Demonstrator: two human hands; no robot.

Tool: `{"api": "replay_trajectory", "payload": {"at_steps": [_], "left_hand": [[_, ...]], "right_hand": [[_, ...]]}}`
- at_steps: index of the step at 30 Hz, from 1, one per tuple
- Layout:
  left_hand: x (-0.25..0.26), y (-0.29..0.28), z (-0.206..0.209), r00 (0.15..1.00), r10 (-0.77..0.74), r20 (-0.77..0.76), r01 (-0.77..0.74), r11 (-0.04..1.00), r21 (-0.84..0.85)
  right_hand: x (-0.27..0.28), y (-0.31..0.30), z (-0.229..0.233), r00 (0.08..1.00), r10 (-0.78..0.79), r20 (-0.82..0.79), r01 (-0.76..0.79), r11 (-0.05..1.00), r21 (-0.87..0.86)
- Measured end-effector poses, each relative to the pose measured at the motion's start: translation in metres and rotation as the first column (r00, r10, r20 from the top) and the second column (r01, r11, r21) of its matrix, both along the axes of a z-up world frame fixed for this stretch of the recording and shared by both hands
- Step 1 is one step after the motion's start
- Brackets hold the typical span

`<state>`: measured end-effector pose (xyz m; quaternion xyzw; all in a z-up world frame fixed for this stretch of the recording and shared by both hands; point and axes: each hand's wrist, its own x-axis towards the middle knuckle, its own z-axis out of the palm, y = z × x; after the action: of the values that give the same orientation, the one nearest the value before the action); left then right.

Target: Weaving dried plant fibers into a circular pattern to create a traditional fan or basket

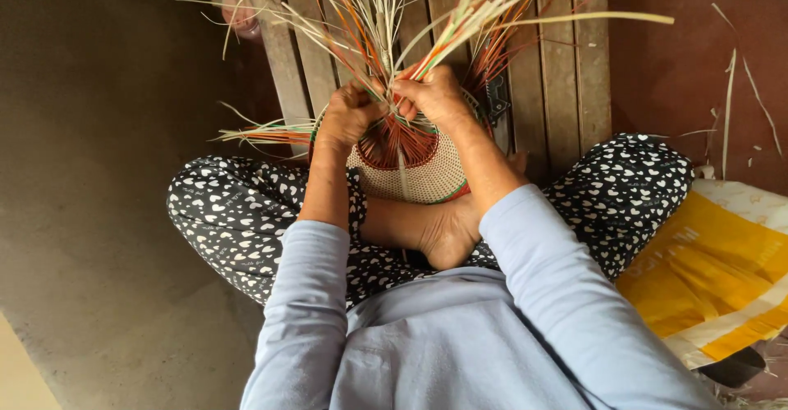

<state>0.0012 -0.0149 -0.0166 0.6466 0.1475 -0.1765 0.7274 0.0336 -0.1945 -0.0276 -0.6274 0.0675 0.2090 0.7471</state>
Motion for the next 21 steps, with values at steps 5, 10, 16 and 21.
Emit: {"api": "replay_trajectory", "payload": {"at_steps": [5, 10, 16, 21], "left_hand": [[-0.002, -0.010, 0.055, 0.999, -0.050, -0.008, 0.050, 0.998, -0.028], [-0.001, -0.016, 0.050, 0.999, 0.009, 0.038, -0.013, 0.993, 0.120], [0.004, -0.003, 0.008, 0.978, 0.191, -0.085, -0.180, 0.976, 0.127], [-0.003, 0.009, 0.012, 0.991, 0.084, -0.106, -0.063, 0.979, 0.193]], "right_hand": [[0.004, -0.001, 0.024, 0.995, 0.002, -0.103, -0.010, 0.997, -0.077], [0.005, -0.004, 0.019, 0.989, 0.034, -0.142, -0.033, 0.999, 0.007], [0.005, -0.012, 0.017, 0.990, 0.117, -0.078, -0.109, 0.989, 0.095], [0.006, -0.018, 0.014, 0.985, 0.168, -0.032, -0.164, 0.982, 0.091]]}}
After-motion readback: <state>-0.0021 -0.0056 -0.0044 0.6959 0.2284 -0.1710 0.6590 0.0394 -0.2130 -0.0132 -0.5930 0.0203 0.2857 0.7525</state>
